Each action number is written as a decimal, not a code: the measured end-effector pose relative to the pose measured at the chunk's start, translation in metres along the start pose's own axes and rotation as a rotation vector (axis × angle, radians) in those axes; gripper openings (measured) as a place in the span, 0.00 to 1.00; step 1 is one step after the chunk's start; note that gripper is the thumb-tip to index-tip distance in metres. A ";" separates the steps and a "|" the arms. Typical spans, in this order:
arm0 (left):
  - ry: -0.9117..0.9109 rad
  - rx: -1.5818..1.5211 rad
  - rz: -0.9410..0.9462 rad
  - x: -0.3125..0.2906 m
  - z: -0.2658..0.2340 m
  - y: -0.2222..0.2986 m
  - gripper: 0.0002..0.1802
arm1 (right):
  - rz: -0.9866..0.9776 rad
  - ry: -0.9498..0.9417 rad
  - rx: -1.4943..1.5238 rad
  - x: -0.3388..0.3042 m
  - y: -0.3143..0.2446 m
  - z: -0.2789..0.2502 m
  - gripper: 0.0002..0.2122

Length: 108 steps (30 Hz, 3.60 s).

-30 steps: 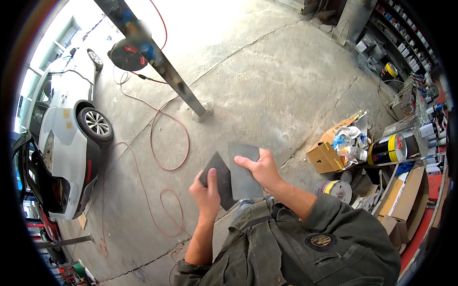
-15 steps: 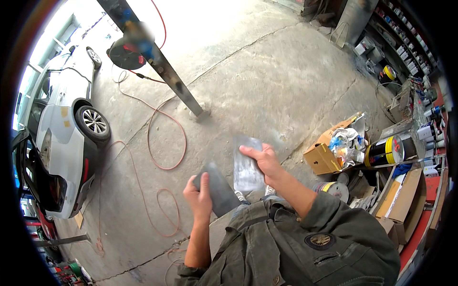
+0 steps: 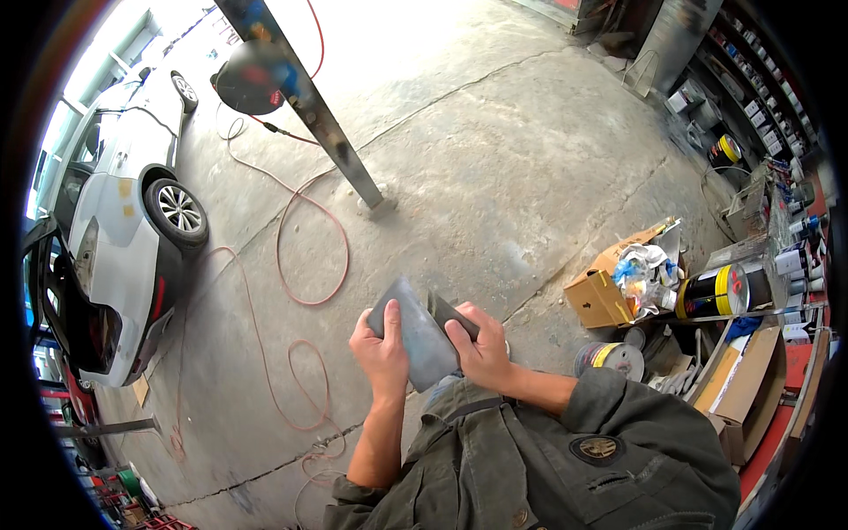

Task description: The person prepares a sanding block by applying a substance from a container, then sands the front bumper of a white car. The person moves around the vehicle, focusing on the lower front area and the wheel arch.

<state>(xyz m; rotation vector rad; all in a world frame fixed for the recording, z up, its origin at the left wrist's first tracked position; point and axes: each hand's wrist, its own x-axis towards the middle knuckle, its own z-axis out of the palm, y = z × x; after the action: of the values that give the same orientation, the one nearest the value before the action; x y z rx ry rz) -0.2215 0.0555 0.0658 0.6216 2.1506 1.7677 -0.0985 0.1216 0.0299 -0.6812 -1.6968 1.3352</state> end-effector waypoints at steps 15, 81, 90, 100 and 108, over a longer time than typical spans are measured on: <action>0.024 -0.122 -0.098 0.018 -0.022 -0.022 0.17 | 0.237 -0.267 -0.150 -0.032 0.012 -0.017 0.08; 0.029 0.241 0.177 -0.012 0.013 -0.039 0.15 | 0.806 0.003 0.407 -0.004 0.037 0.001 0.09; -0.413 0.235 0.095 -0.022 -0.002 -0.041 0.09 | 0.565 0.232 0.385 0.034 0.035 -0.012 0.12; -0.121 -0.399 -0.392 0.001 0.011 -0.045 0.10 | 0.195 -0.158 -0.037 -0.002 0.041 -0.018 0.18; -0.182 -0.367 -0.407 0.009 -0.005 -0.065 0.13 | -0.444 -0.373 -0.683 0.011 0.018 -0.042 0.11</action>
<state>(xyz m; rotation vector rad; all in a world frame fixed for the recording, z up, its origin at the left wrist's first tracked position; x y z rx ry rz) -0.2412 0.0461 0.0032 0.2212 1.6297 1.7335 -0.0691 0.1565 0.0187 -0.3849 -2.4673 0.5756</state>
